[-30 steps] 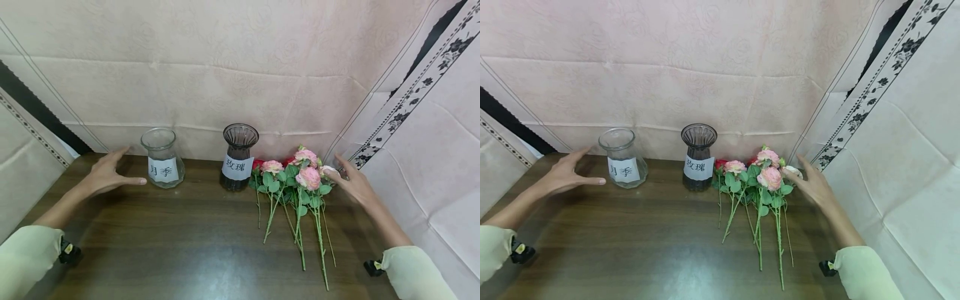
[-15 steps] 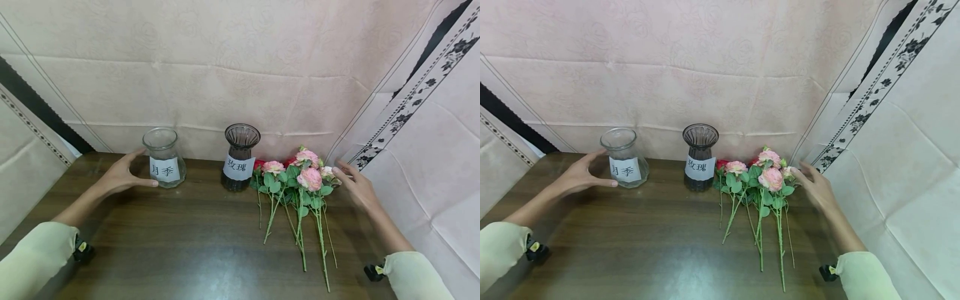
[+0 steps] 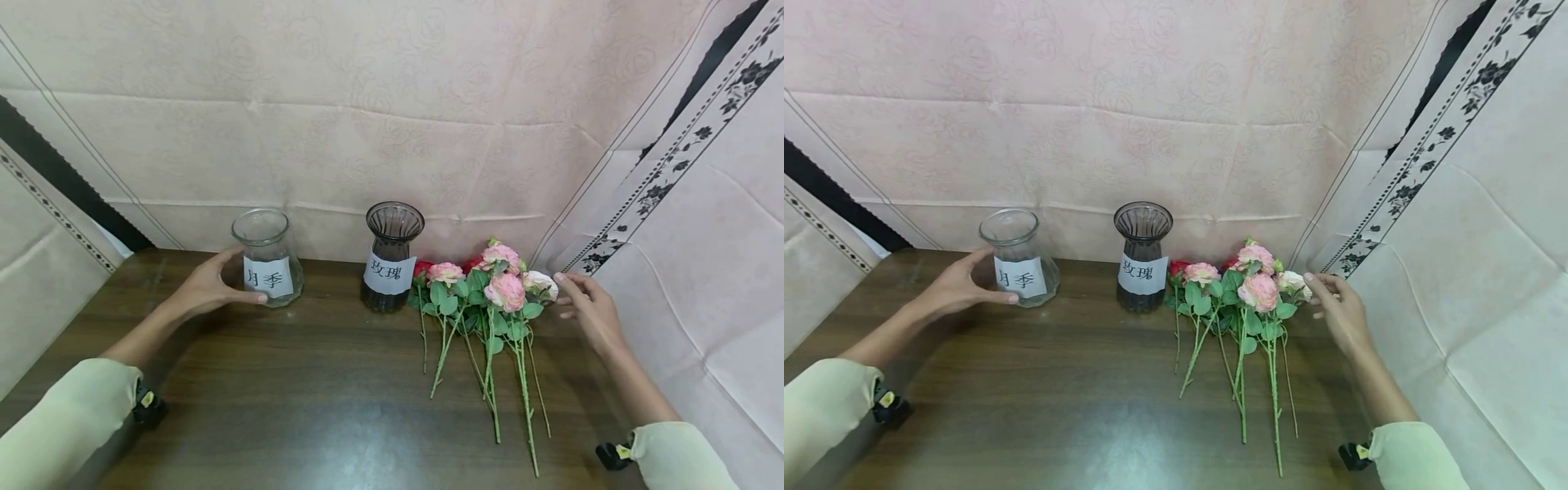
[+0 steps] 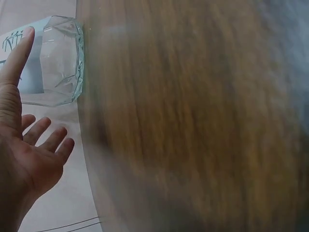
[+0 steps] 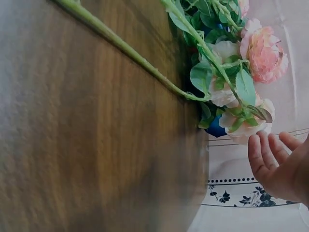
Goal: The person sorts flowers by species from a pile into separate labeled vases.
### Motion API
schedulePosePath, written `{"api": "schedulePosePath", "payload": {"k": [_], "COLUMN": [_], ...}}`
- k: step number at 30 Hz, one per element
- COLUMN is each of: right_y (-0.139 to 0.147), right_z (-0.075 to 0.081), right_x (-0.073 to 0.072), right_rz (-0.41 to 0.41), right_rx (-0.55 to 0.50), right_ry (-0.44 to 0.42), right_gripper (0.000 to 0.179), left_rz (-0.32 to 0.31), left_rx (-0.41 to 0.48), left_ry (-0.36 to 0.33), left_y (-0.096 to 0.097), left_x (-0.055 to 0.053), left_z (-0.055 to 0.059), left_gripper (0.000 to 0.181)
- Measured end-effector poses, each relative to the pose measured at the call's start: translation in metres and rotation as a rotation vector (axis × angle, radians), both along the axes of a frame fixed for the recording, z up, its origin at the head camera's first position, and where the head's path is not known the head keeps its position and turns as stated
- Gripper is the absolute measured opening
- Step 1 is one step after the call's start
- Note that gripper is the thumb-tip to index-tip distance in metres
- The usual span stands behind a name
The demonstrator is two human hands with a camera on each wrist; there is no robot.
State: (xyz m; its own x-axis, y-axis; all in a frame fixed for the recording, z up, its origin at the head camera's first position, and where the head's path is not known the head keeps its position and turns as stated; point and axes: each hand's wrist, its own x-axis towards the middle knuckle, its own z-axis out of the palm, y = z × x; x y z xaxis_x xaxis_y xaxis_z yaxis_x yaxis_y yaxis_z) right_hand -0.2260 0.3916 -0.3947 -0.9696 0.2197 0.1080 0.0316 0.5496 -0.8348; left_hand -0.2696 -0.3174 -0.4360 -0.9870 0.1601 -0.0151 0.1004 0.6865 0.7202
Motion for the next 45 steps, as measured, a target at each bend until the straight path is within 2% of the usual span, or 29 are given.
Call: {"api": "schedulePosePath", "payload": {"k": [9, 14, 17, 20, 28, 34, 41, 45], "right_y": [-0.005, -0.009, -0.011, -0.010, -0.015, -0.017, -0.022, -0.029], "right_z": [-0.009, -0.014, -0.015, -0.015, -0.015, -0.020, -0.027, -0.029], "right_x": [0.004, 0.005, 0.005, 0.006, 0.013, 0.018, 0.022, 0.024], "right_rz": [0.006, -0.005, -0.029, -0.007, 0.175, 0.260, 0.409, 0.440], "right_rx": [-0.231, -0.396, -0.438, -0.472, -0.655, -0.670, -0.601, -0.572], "right_ry": [0.069, 0.145, 0.168, 0.135, -0.009, -0.076, -0.144, -0.186], "right_gripper": [0.034, 0.019, 0.010, 0.006, 0.013, 0.021, 0.025, 0.025], "left_rz": [-0.027, -0.030, -0.041, -0.053, -0.053, -0.052, -0.055, -0.061], "left_rx": [0.079, 0.084, 0.089, 0.098, 0.111, 0.128, 0.172, 0.211], "left_ry": [-0.002, 0.002, 0.009, 0.012, 0.018, 0.034, 0.015, 0.012], "left_y": [0.003, 0.005, 0.005, 0.005, 0.006, 0.009, 0.008, 0.008], "left_x": [-0.003, -0.003, -0.003, -0.002, -0.004, -0.006, -0.008, -0.008], "left_z": [-0.003, -0.004, -0.004, -0.004, -0.004, -0.004, -0.005, -0.006], "left_gripper": [0.124, 0.110, 0.104, 0.102, 0.097, 0.093, 0.096, 0.098]}}
